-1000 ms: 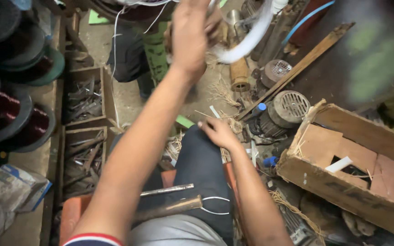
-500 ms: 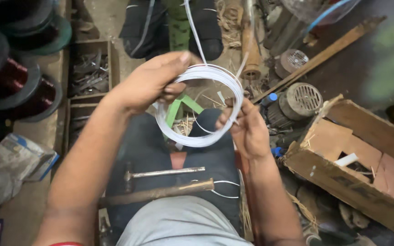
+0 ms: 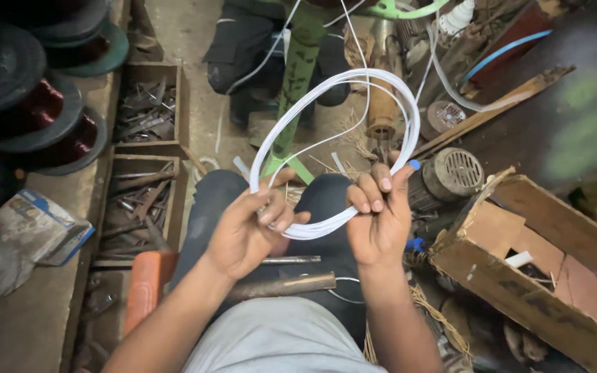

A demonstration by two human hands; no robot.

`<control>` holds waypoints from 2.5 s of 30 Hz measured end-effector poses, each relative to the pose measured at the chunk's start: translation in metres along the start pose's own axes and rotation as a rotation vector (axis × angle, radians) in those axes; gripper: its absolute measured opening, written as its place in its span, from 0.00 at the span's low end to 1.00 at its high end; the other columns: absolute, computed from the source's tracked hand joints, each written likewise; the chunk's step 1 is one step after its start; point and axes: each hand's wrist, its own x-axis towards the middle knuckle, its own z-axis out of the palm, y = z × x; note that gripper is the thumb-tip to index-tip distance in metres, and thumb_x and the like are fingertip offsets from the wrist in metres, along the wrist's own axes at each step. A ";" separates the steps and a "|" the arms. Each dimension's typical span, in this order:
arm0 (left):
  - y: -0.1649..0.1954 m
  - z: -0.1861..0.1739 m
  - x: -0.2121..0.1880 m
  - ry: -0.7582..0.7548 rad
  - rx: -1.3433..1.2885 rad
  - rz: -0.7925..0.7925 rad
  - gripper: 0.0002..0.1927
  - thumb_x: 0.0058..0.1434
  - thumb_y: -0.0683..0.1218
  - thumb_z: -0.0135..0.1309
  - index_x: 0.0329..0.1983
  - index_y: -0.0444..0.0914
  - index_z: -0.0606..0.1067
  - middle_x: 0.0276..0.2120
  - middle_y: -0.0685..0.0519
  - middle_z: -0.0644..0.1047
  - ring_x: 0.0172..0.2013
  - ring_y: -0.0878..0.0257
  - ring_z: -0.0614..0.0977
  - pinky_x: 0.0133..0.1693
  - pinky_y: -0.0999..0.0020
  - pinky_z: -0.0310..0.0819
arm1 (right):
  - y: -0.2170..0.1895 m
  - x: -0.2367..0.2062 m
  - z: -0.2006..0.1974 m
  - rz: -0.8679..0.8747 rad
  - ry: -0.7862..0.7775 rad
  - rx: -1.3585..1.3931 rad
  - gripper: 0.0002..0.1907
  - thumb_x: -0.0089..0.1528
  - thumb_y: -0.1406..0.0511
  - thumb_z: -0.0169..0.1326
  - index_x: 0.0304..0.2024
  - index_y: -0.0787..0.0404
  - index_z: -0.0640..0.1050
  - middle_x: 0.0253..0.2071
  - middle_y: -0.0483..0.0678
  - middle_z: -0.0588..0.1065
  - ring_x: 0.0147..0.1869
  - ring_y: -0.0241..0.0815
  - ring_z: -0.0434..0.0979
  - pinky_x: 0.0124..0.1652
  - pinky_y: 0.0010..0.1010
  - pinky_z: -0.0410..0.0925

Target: The person sits at a green winding stand and first works a wooden rod, then loops a length of white wire by hand into a coil. They place the coil onto the reel of the stand, thread the wire end, and use a long wooden stick to wind and guide the wire onto the reel, tucking the end in place.

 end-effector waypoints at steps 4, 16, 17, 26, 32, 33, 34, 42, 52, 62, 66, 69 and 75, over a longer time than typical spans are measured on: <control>0.027 0.013 -0.031 -0.040 0.255 0.146 0.19 0.75 0.51 0.44 0.62 0.34 0.65 0.28 0.54 0.67 0.34 0.59 0.76 0.57 0.47 0.76 | 0.016 -0.005 0.006 0.136 -0.026 0.084 0.15 0.77 0.58 0.44 0.60 0.59 0.70 0.37 0.43 0.67 0.37 0.34 0.67 0.40 0.26 0.64; 0.068 0.033 -0.039 -0.041 0.206 0.103 0.26 0.72 0.65 0.41 0.37 0.38 0.64 0.15 0.60 0.60 0.12 0.70 0.61 0.16 0.75 0.61 | 0.015 0.042 0.101 -1.118 -1.015 -1.901 0.16 0.67 0.61 0.64 0.55 0.60 0.79 0.50 0.49 0.78 0.57 0.52 0.77 0.59 0.44 0.69; 0.068 0.035 -0.038 -0.041 0.235 0.089 0.26 0.72 0.66 0.41 0.36 0.38 0.64 0.15 0.60 0.60 0.11 0.70 0.61 0.16 0.74 0.60 | 0.018 0.047 0.108 -1.129 -1.056 -1.939 0.15 0.65 0.63 0.64 0.53 0.59 0.80 0.48 0.48 0.78 0.55 0.50 0.77 0.58 0.44 0.69; 0.078 0.048 -0.025 0.033 0.307 -0.032 0.31 0.69 0.70 0.34 0.37 0.37 0.66 0.14 0.58 0.61 0.09 0.70 0.61 0.14 0.75 0.58 | 0.028 0.053 0.149 -1.181 -1.071 -1.896 0.16 0.60 0.66 0.66 0.48 0.56 0.77 0.46 0.49 0.76 0.53 0.54 0.75 0.55 0.42 0.70; 0.083 0.060 -0.020 -0.112 0.067 -0.080 0.31 0.76 0.67 0.35 0.45 0.33 0.68 0.17 0.57 0.62 0.14 0.72 0.64 0.18 0.79 0.60 | 0.034 0.073 0.136 -0.844 -1.211 -1.712 0.23 0.65 0.72 0.59 0.61 0.58 0.69 0.52 0.50 0.76 0.54 0.52 0.78 0.51 0.39 0.70; 0.086 0.061 -0.021 -0.114 0.143 -0.079 0.25 0.73 0.61 0.40 0.47 0.33 0.68 0.18 0.56 0.64 0.15 0.71 0.67 0.20 0.77 0.64 | 0.032 0.074 0.132 -0.827 -1.207 -1.784 0.24 0.65 0.70 0.61 0.62 0.58 0.71 0.49 0.49 0.76 0.50 0.51 0.78 0.47 0.39 0.69; 0.090 0.061 -0.024 -0.113 0.220 -0.079 0.20 0.71 0.56 0.45 0.49 0.33 0.68 0.19 0.55 0.66 0.17 0.69 0.70 0.23 0.75 0.68 | 0.029 0.073 0.128 -0.809 -1.202 -1.855 0.25 0.64 0.68 0.63 0.63 0.58 0.74 0.45 0.47 0.77 0.46 0.49 0.77 0.43 0.39 0.67; 0.112 0.051 -0.016 -0.137 0.721 -0.056 0.24 0.70 0.53 0.56 0.58 0.30 0.71 0.37 0.45 0.83 0.44 0.49 0.87 0.64 0.46 0.72 | 0.009 0.066 0.123 -0.830 -0.945 -1.943 0.13 0.66 0.66 0.61 0.53 0.59 0.79 0.35 0.48 0.74 0.39 0.50 0.75 0.40 0.40 0.66; 0.100 0.084 0.007 -0.346 1.072 0.211 0.46 0.65 0.72 0.50 0.73 0.36 0.59 0.78 0.44 0.47 0.79 0.54 0.49 0.78 0.51 0.37 | 0.013 0.066 0.129 -0.599 -0.648 -1.874 0.09 0.72 0.64 0.54 0.41 0.64 0.78 0.29 0.50 0.74 0.31 0.46 0.78 0.33 0.34 0.68; 0.098 0.074 0.019 -0.386 0.636 0.201 0.53 0.67 0.55 0.60 0.83 0.40 0.39 0.82 0.44 0.45 0.80 0.52 0.43 0.81 0.53 0.31 | -0.001 0.001 0.103 -0.664 -0.817 -2.121 0.75 0.41 0.29 0.59 0.80 0.46 0.39 0.79 0.70 0.38 0.83 0.74 0.38 0.75 0.68 0.42; 0.089 0.070 0.021 -0.372 0.587 0.199 0.50 0.66 0.52 0.60 0.82 0.39 0.44 0.81 0.44 0.48 0.79 0.52 0.49 0.78 0.53 0.44 | 0.003 -0.003 0.073 -0.714 -0.787 -2.135 0.74 0.45 0.37 0.69 0.80 0.47 0.41 0.79 0.71 0.39 0.80 0.76 0.47 0.72 0.64 0.53; 0.079 0.067 0.028 -0.332 0.538 0.266 0.45 0.68 0.50 0.59 0.81 0.38 0.49 0.78 0.44 0.53 0.76 0.53 0.57 0.74 0.56 0.59 | -0.002 0.000 0.059 -0.789 -0.726 -2.109 0.70 0.46 0.43 0.73 0.79 0.52 0.46 0.78 0.66 0.46 0.77 0.71 0.55 0.69 0.61 0.58; 0.075 0.053 0.046 -0.087 0.467 0.439 0.42 0.70 0.51 0.58 0.82 0.45 0.51 0.66 0.39 0.63 0.53 0.54 0.70 0.49 0.66 0.70 | -0.007 0.007 0.062 -0.718 -0.649 -1.977 0.54 0.60 0.53 0.71 0.76 0.61 0.54 0.74 0.51 0.67 0.74 0.54 0.69 0.67 0.51 0.66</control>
